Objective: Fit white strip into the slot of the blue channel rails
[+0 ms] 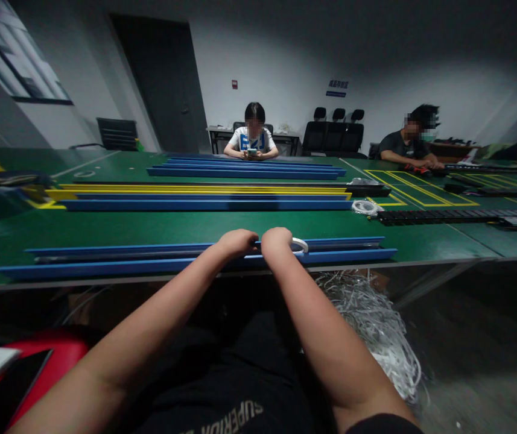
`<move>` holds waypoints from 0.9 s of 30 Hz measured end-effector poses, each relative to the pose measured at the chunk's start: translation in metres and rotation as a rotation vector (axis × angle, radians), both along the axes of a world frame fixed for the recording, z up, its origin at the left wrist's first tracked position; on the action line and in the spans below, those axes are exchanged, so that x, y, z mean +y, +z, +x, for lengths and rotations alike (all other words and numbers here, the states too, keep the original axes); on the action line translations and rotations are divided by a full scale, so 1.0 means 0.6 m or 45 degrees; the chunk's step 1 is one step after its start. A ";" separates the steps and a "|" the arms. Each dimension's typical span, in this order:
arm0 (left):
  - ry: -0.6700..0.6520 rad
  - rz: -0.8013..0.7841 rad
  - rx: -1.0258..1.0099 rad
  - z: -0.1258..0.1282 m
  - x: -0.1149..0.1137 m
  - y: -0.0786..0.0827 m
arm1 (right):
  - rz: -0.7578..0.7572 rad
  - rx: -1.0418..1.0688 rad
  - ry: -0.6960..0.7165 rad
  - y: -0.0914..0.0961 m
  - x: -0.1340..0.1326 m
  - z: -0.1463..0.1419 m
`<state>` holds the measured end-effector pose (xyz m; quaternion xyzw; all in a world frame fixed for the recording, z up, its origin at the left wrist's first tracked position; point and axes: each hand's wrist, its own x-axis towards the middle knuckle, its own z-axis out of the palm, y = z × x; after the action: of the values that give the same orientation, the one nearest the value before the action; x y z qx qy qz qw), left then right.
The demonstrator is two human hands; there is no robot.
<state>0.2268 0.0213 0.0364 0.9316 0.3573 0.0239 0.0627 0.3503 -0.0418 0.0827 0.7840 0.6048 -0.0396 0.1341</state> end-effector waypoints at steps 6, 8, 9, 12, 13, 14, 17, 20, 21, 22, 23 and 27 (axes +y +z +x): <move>-0.044 0.062 -0.017 -0.003 -0.012 0.011 | 0.035 0.003 0.012 0.002 -0.023 -0.004; -0.047 0.074 -0.007 -0.008 -0.011 0.012 | 0.052 0.009 0.041 0.006 -0.028 0.003; -0.050 0.077 0.001 -0.015 -0.009 0.012 | 0.064 0.016 0.063 0.008 -0.029 0.006; -0.046 0.093 0.019 -0.053 0.000 0.011 | 0.061 0.068 0.166 0.018 -0.032 0.015; -0.035 0.095 0.022 -0.072 0.004 0.010 | 0.032 0.107 0.222 0.022 -0.033 0.015; -0.017 0.095 0.024 -0.093 0.008 0.010 | -0.007 0.153 0.290 0.025 -0.034 0.014; 0.044 0.071 0.030 -0.160 0.021 0.010 | -0.090 0.256 0.487 0.033 -0.038 0.003; 0.094 0.054 0.039 -0.212 0.030 0.011 | -0.094 0.220 0.540 0.041 -0.039 -0.009; 0.103 0.051 0.041 -0.224 0.032 0.011 | -0.094 0.194 0.536 0.043 -0.037 -0.011; 0.109 0.051 0.041 -0.232 0.033 0.011 | -0.090 0.164 0.527 0.045 -0.034 -0.012; 0.111 0.049 0.039 -0.236 0.034 0.012 | -0.086 0.129 0.511 0.046 -0.029 -0.012; 0.111 0.013 0.012 -0.237 0.035 0.012 | -0.181 -0.018 0.312 0.040 -0.005 -0.008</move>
<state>0.0844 0.0422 0.0434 0.9156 0.3976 0.0241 0.0552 0.3455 -0.0448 0.1068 0.6929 0.6909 -0.0602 0.1975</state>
